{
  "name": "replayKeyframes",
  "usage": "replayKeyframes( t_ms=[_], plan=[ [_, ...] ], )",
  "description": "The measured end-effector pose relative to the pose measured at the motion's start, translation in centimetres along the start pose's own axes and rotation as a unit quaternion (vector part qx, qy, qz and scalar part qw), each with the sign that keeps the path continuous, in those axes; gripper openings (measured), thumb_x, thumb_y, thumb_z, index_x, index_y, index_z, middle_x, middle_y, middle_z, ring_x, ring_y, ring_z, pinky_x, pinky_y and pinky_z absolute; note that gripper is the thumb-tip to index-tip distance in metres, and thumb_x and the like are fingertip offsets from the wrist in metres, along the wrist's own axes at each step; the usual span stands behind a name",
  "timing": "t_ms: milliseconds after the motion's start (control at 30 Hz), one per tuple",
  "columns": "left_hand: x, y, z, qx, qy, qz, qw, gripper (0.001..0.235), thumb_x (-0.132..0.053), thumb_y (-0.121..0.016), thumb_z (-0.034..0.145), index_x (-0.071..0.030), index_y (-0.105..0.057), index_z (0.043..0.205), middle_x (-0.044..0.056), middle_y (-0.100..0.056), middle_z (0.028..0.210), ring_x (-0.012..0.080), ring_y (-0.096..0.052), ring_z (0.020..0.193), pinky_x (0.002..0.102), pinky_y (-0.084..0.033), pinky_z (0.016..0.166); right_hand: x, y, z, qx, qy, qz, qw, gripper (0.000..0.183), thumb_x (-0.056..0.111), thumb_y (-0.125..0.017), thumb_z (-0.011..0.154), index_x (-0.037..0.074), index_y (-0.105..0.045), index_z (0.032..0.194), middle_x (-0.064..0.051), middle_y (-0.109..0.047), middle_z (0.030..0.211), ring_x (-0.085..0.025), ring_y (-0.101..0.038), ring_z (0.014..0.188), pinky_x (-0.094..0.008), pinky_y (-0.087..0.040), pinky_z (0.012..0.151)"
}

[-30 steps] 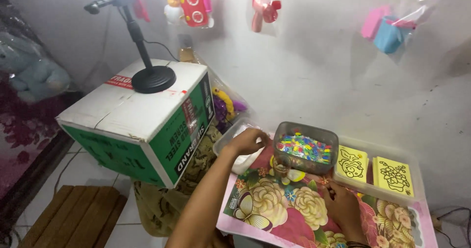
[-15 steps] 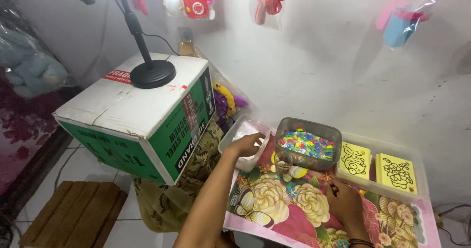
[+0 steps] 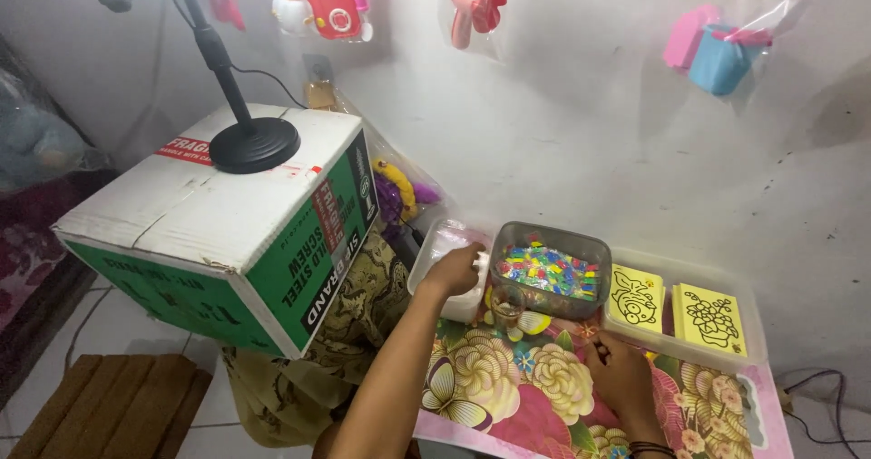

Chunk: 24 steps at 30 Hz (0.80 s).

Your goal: The person sits on the floor and packs small yellow cards with fish designs into clear plastic bags. They place the cards into the bags, add small colorful plastic pieces, and seal the bags before setting them aside.

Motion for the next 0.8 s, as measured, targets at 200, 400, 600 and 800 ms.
replayKeyframes(
  t_ms=[200,400,600,800],
  plan=[
    [2.2,-1.5,1.1,0.064,0.095,0.262,0.958,0.037,-0.02,-0.055,0.086,-0.005,-0.074,0.114,0.02,-0.055,0.14,0.0409,-0.038,0.129,0.055,-0.034,0.104,-0.5,-0.3,0.4,-0.019,0.006,-0.001,1.0,0.018,0.03,-0.066,0.09,0.015,-0.076,0.088,-0.003,-0.062,0.055,-0.019,-0.051,0.049,-0.035,-0.039,0.053],
    [2.3,-2.8,0.7,0.086,0.097,0.256,0.958,0.032,-0.018,-0.055,0.087,-0.005,-0.076,0.107,0.019,-0.059,0.133,0.0373,-0.038,0.12,0.053,-0.027,0.095,-1.2,-1.0,0.6,-0.013,0.006,-0.021,1.0,0.02,0.031,-0.063,0.091,0.015,-0.074,0.088,-0.003,-0.059,0.054,-0.021,-0.051,0.049,-0.036,-0.039,0.054],
    [1.6,-1.7,-0.1,0.034,0.063,0.244,0.967,0.026,-0.015,-0.058,0.085,-0.005,-0.076,0.1,0.014,-0.062,0.126,0.0377,-0.041,0.127,0.059,-0.026,0.107,-0.4,-0.3,0.2,-0.034,0.018,-0.009,0.999,0.019,0.031,-0.065,0.089,0.014,-0.074,0.088,-0.004,-0.063,0.053,-0.022,-0.052,0.049,-0.036,-0.041,0.054],
    [-4.6,5.0,-1.7,-0.157,-0.038,0.284,0.945,0.019,-0.006,-0.057,0.079,-0.008,-0.076,0.079,0.01,-0.072,0.1,0.0304,-0.056,0.101,0.056,-0.032,0.106,-0.2,0.1,0.1,0.011,-0.023,0.076,0.997,0.019,0.026,-0.067,0.091,0.009,-0.076,0.088,-0.002,-0.059,0.059,-0.017,-0.047,0.053,-0.032,-0.036,0.055]
  ],
)
Point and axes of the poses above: each hand's wrist, its own z-axis towards the middle knuckle, its own y-axis out of the back of the hand, x = y × z, the point moved 6 cm from there along z, towards the middle knuckle
